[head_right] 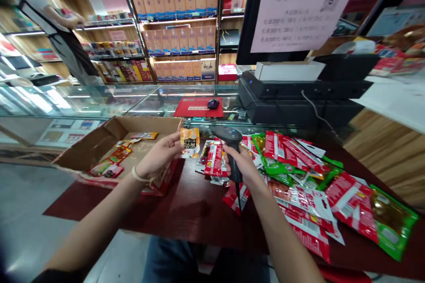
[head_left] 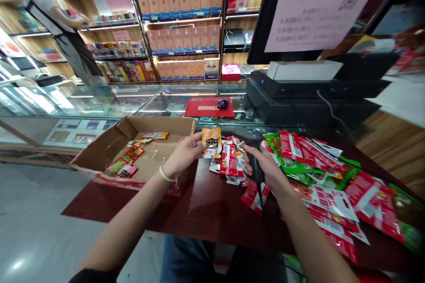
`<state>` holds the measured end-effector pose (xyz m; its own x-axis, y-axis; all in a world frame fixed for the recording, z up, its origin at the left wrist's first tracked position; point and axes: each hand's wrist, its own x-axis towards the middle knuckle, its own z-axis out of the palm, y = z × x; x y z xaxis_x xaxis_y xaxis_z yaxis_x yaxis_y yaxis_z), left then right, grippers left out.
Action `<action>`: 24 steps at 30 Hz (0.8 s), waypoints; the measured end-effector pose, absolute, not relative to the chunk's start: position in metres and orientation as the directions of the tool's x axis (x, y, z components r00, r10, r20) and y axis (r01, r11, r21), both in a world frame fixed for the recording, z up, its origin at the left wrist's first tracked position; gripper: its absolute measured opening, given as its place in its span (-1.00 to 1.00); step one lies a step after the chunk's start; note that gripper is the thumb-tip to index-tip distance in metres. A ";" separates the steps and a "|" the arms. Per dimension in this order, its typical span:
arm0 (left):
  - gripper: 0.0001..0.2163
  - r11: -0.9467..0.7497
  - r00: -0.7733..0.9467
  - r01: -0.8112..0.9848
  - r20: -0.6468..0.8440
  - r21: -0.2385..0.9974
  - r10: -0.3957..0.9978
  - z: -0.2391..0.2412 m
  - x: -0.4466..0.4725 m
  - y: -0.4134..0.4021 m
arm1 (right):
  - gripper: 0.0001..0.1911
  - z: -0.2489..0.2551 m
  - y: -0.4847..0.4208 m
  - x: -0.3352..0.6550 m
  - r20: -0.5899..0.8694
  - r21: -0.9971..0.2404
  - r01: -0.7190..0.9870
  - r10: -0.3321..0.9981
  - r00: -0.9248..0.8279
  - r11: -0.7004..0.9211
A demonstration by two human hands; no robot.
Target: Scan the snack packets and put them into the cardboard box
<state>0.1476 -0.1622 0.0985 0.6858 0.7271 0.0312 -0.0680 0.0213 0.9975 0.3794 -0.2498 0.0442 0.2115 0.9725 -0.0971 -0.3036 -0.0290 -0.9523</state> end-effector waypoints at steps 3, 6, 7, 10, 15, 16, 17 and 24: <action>-0.61 -0.007 0.627 -0.143 0.096 0.990 0.773 0.079 0.172 -0.177 | -0.67 0.037 -0.254 0.392 -0.097 -0.942 -0.335 0.964 0.247 -0.009; -0.68 -0.061 0.539 -0.227 0.178 0.972 0.823 0.070 0.195 -0.192 | -0.67 0.030 -0.256 0.399 -0.088 -0.933 -0.359 0.961 0.261 0.012; -0.69 -0.063 0.531 -0.250 0.191 0.966 0.825 0.068 0.202 -0.196 | -0.67 0.027 -0.256 0.400 -0.092 -0.931 -0.366 0.959 0.268 0.013; -0.70 -0.009 0.545 -0.285 0.170 0.959 0.821 0.060 0.222 -0.199 | -0.67 0.021 -0.257 0.403 -0.109 -0.928 -0.374 0.954 0.280 0.004; -0.63 0.160 0.494 -0.291 0.005 0.943 0.869 0.020 0.242 -0.176 | -0.69 0.017 -0.263 0.407 -0.099 -0.926 -0.378 0.954 0.283 0.016; -0.61 0.201 0.481 -0.307 -0.030 0.930 0.876 0.011 0.243 -0.172 | -0.69 0.016 -0.264 0.407 -0.103 -0.926 -0.378 0.954 0.281 0.012; -0.60 0.242 0.472 -0.331 -0.062 0.912 0.879 0.002 0.243 -0.169 | -0.69 0.016 -0.264 0.408 -0.110 -0.926 -0.378 0.954 0.280 0.004; -0.68 0.411 0.507 -0.509 -0.123 0.756 0.853 -0.018 0.229 -0.164 | -0.68 0.018 -0.264 0.403 -0.172 -0.926 -0.374 0.945 0.277 -0.059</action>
<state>0.2293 -0.1638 -0.0181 0.5065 0.8534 -0.1233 -0.5087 0.4112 0.7564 0.4029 -0.2642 0.0179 0.2772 0.9453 -0.1720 -0.3735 -0.0589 -0.9257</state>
